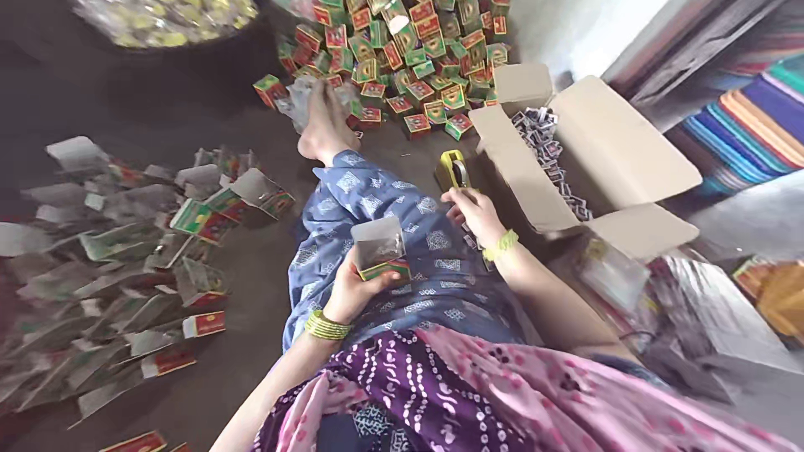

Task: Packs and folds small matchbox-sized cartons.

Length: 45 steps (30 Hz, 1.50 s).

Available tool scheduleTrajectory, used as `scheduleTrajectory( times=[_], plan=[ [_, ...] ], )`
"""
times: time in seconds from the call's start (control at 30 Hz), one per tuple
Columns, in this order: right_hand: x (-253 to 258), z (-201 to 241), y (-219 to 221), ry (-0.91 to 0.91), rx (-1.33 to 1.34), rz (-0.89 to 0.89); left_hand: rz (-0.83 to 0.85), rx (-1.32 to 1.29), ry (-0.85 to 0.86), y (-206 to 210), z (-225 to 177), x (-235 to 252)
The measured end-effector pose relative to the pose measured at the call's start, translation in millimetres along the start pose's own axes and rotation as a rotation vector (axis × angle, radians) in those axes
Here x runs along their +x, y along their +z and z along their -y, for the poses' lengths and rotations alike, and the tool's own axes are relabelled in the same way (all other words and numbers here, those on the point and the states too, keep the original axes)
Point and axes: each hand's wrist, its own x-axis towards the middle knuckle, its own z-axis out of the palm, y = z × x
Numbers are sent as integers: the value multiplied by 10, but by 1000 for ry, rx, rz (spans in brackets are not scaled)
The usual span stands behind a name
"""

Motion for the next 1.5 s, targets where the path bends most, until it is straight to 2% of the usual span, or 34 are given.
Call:
scheduleTrajectory(
  times=[0.07, 0.17, 0.37, 0.53, 0.6, 0.7, 0.77, 0.87, 0.97, 1.03, 1.1, 1.23, 1.4, 1.5],
  plan=[
    [351, -394, -260, 111, -381, -121, -46, -26, 27, -35, 24, -9],
    [660, -901, -501, 310, -814, -24, -105, 27, 57, -44, 70, 1],
    [904, -1614, -557, 338, -862, -98, -29, 181, -24, -39, 55, 33],
    [876, -1664, -546, 292, -864, -124, -61, 227, -50, -86, 51, 56],
    [764, -1492, -504, 294, -870, -120, -100, 205, -65, -98, 65, 53],
    [546, -969, -409, 385, -811, -69, -120, 172, -49, -96, 98, 58],
    [320, -673, -321, 228, -651, -112, -129, 159, -41, -88, 108, 53],
    [-63, -277, -121, -244, -387, -157, -156, 176, -62, -80, 113, 61],
    [-447, 248, 234, -529, -123, -24, -174, 170, -69, -70, 117, 62],
    [-611, 486, 495, -588, -62, 61, -176, 180, -56, -54, 104, 42],
    [-676, 601, 732, -614, -139, 89, -175, 208, -22, -48, 88, 24],
    [-701, 583, 1065, -668, -303, 120, -175, 281, 15, -89, 82, -13],
    [-772, 498, 1132, -928, -526, 215, -160, 358, 1, -113, 118, -16],
    [-759, 521, 1109, -911, -680, 321, -152, 376, -4, -108, 133, -1]
  ],
)
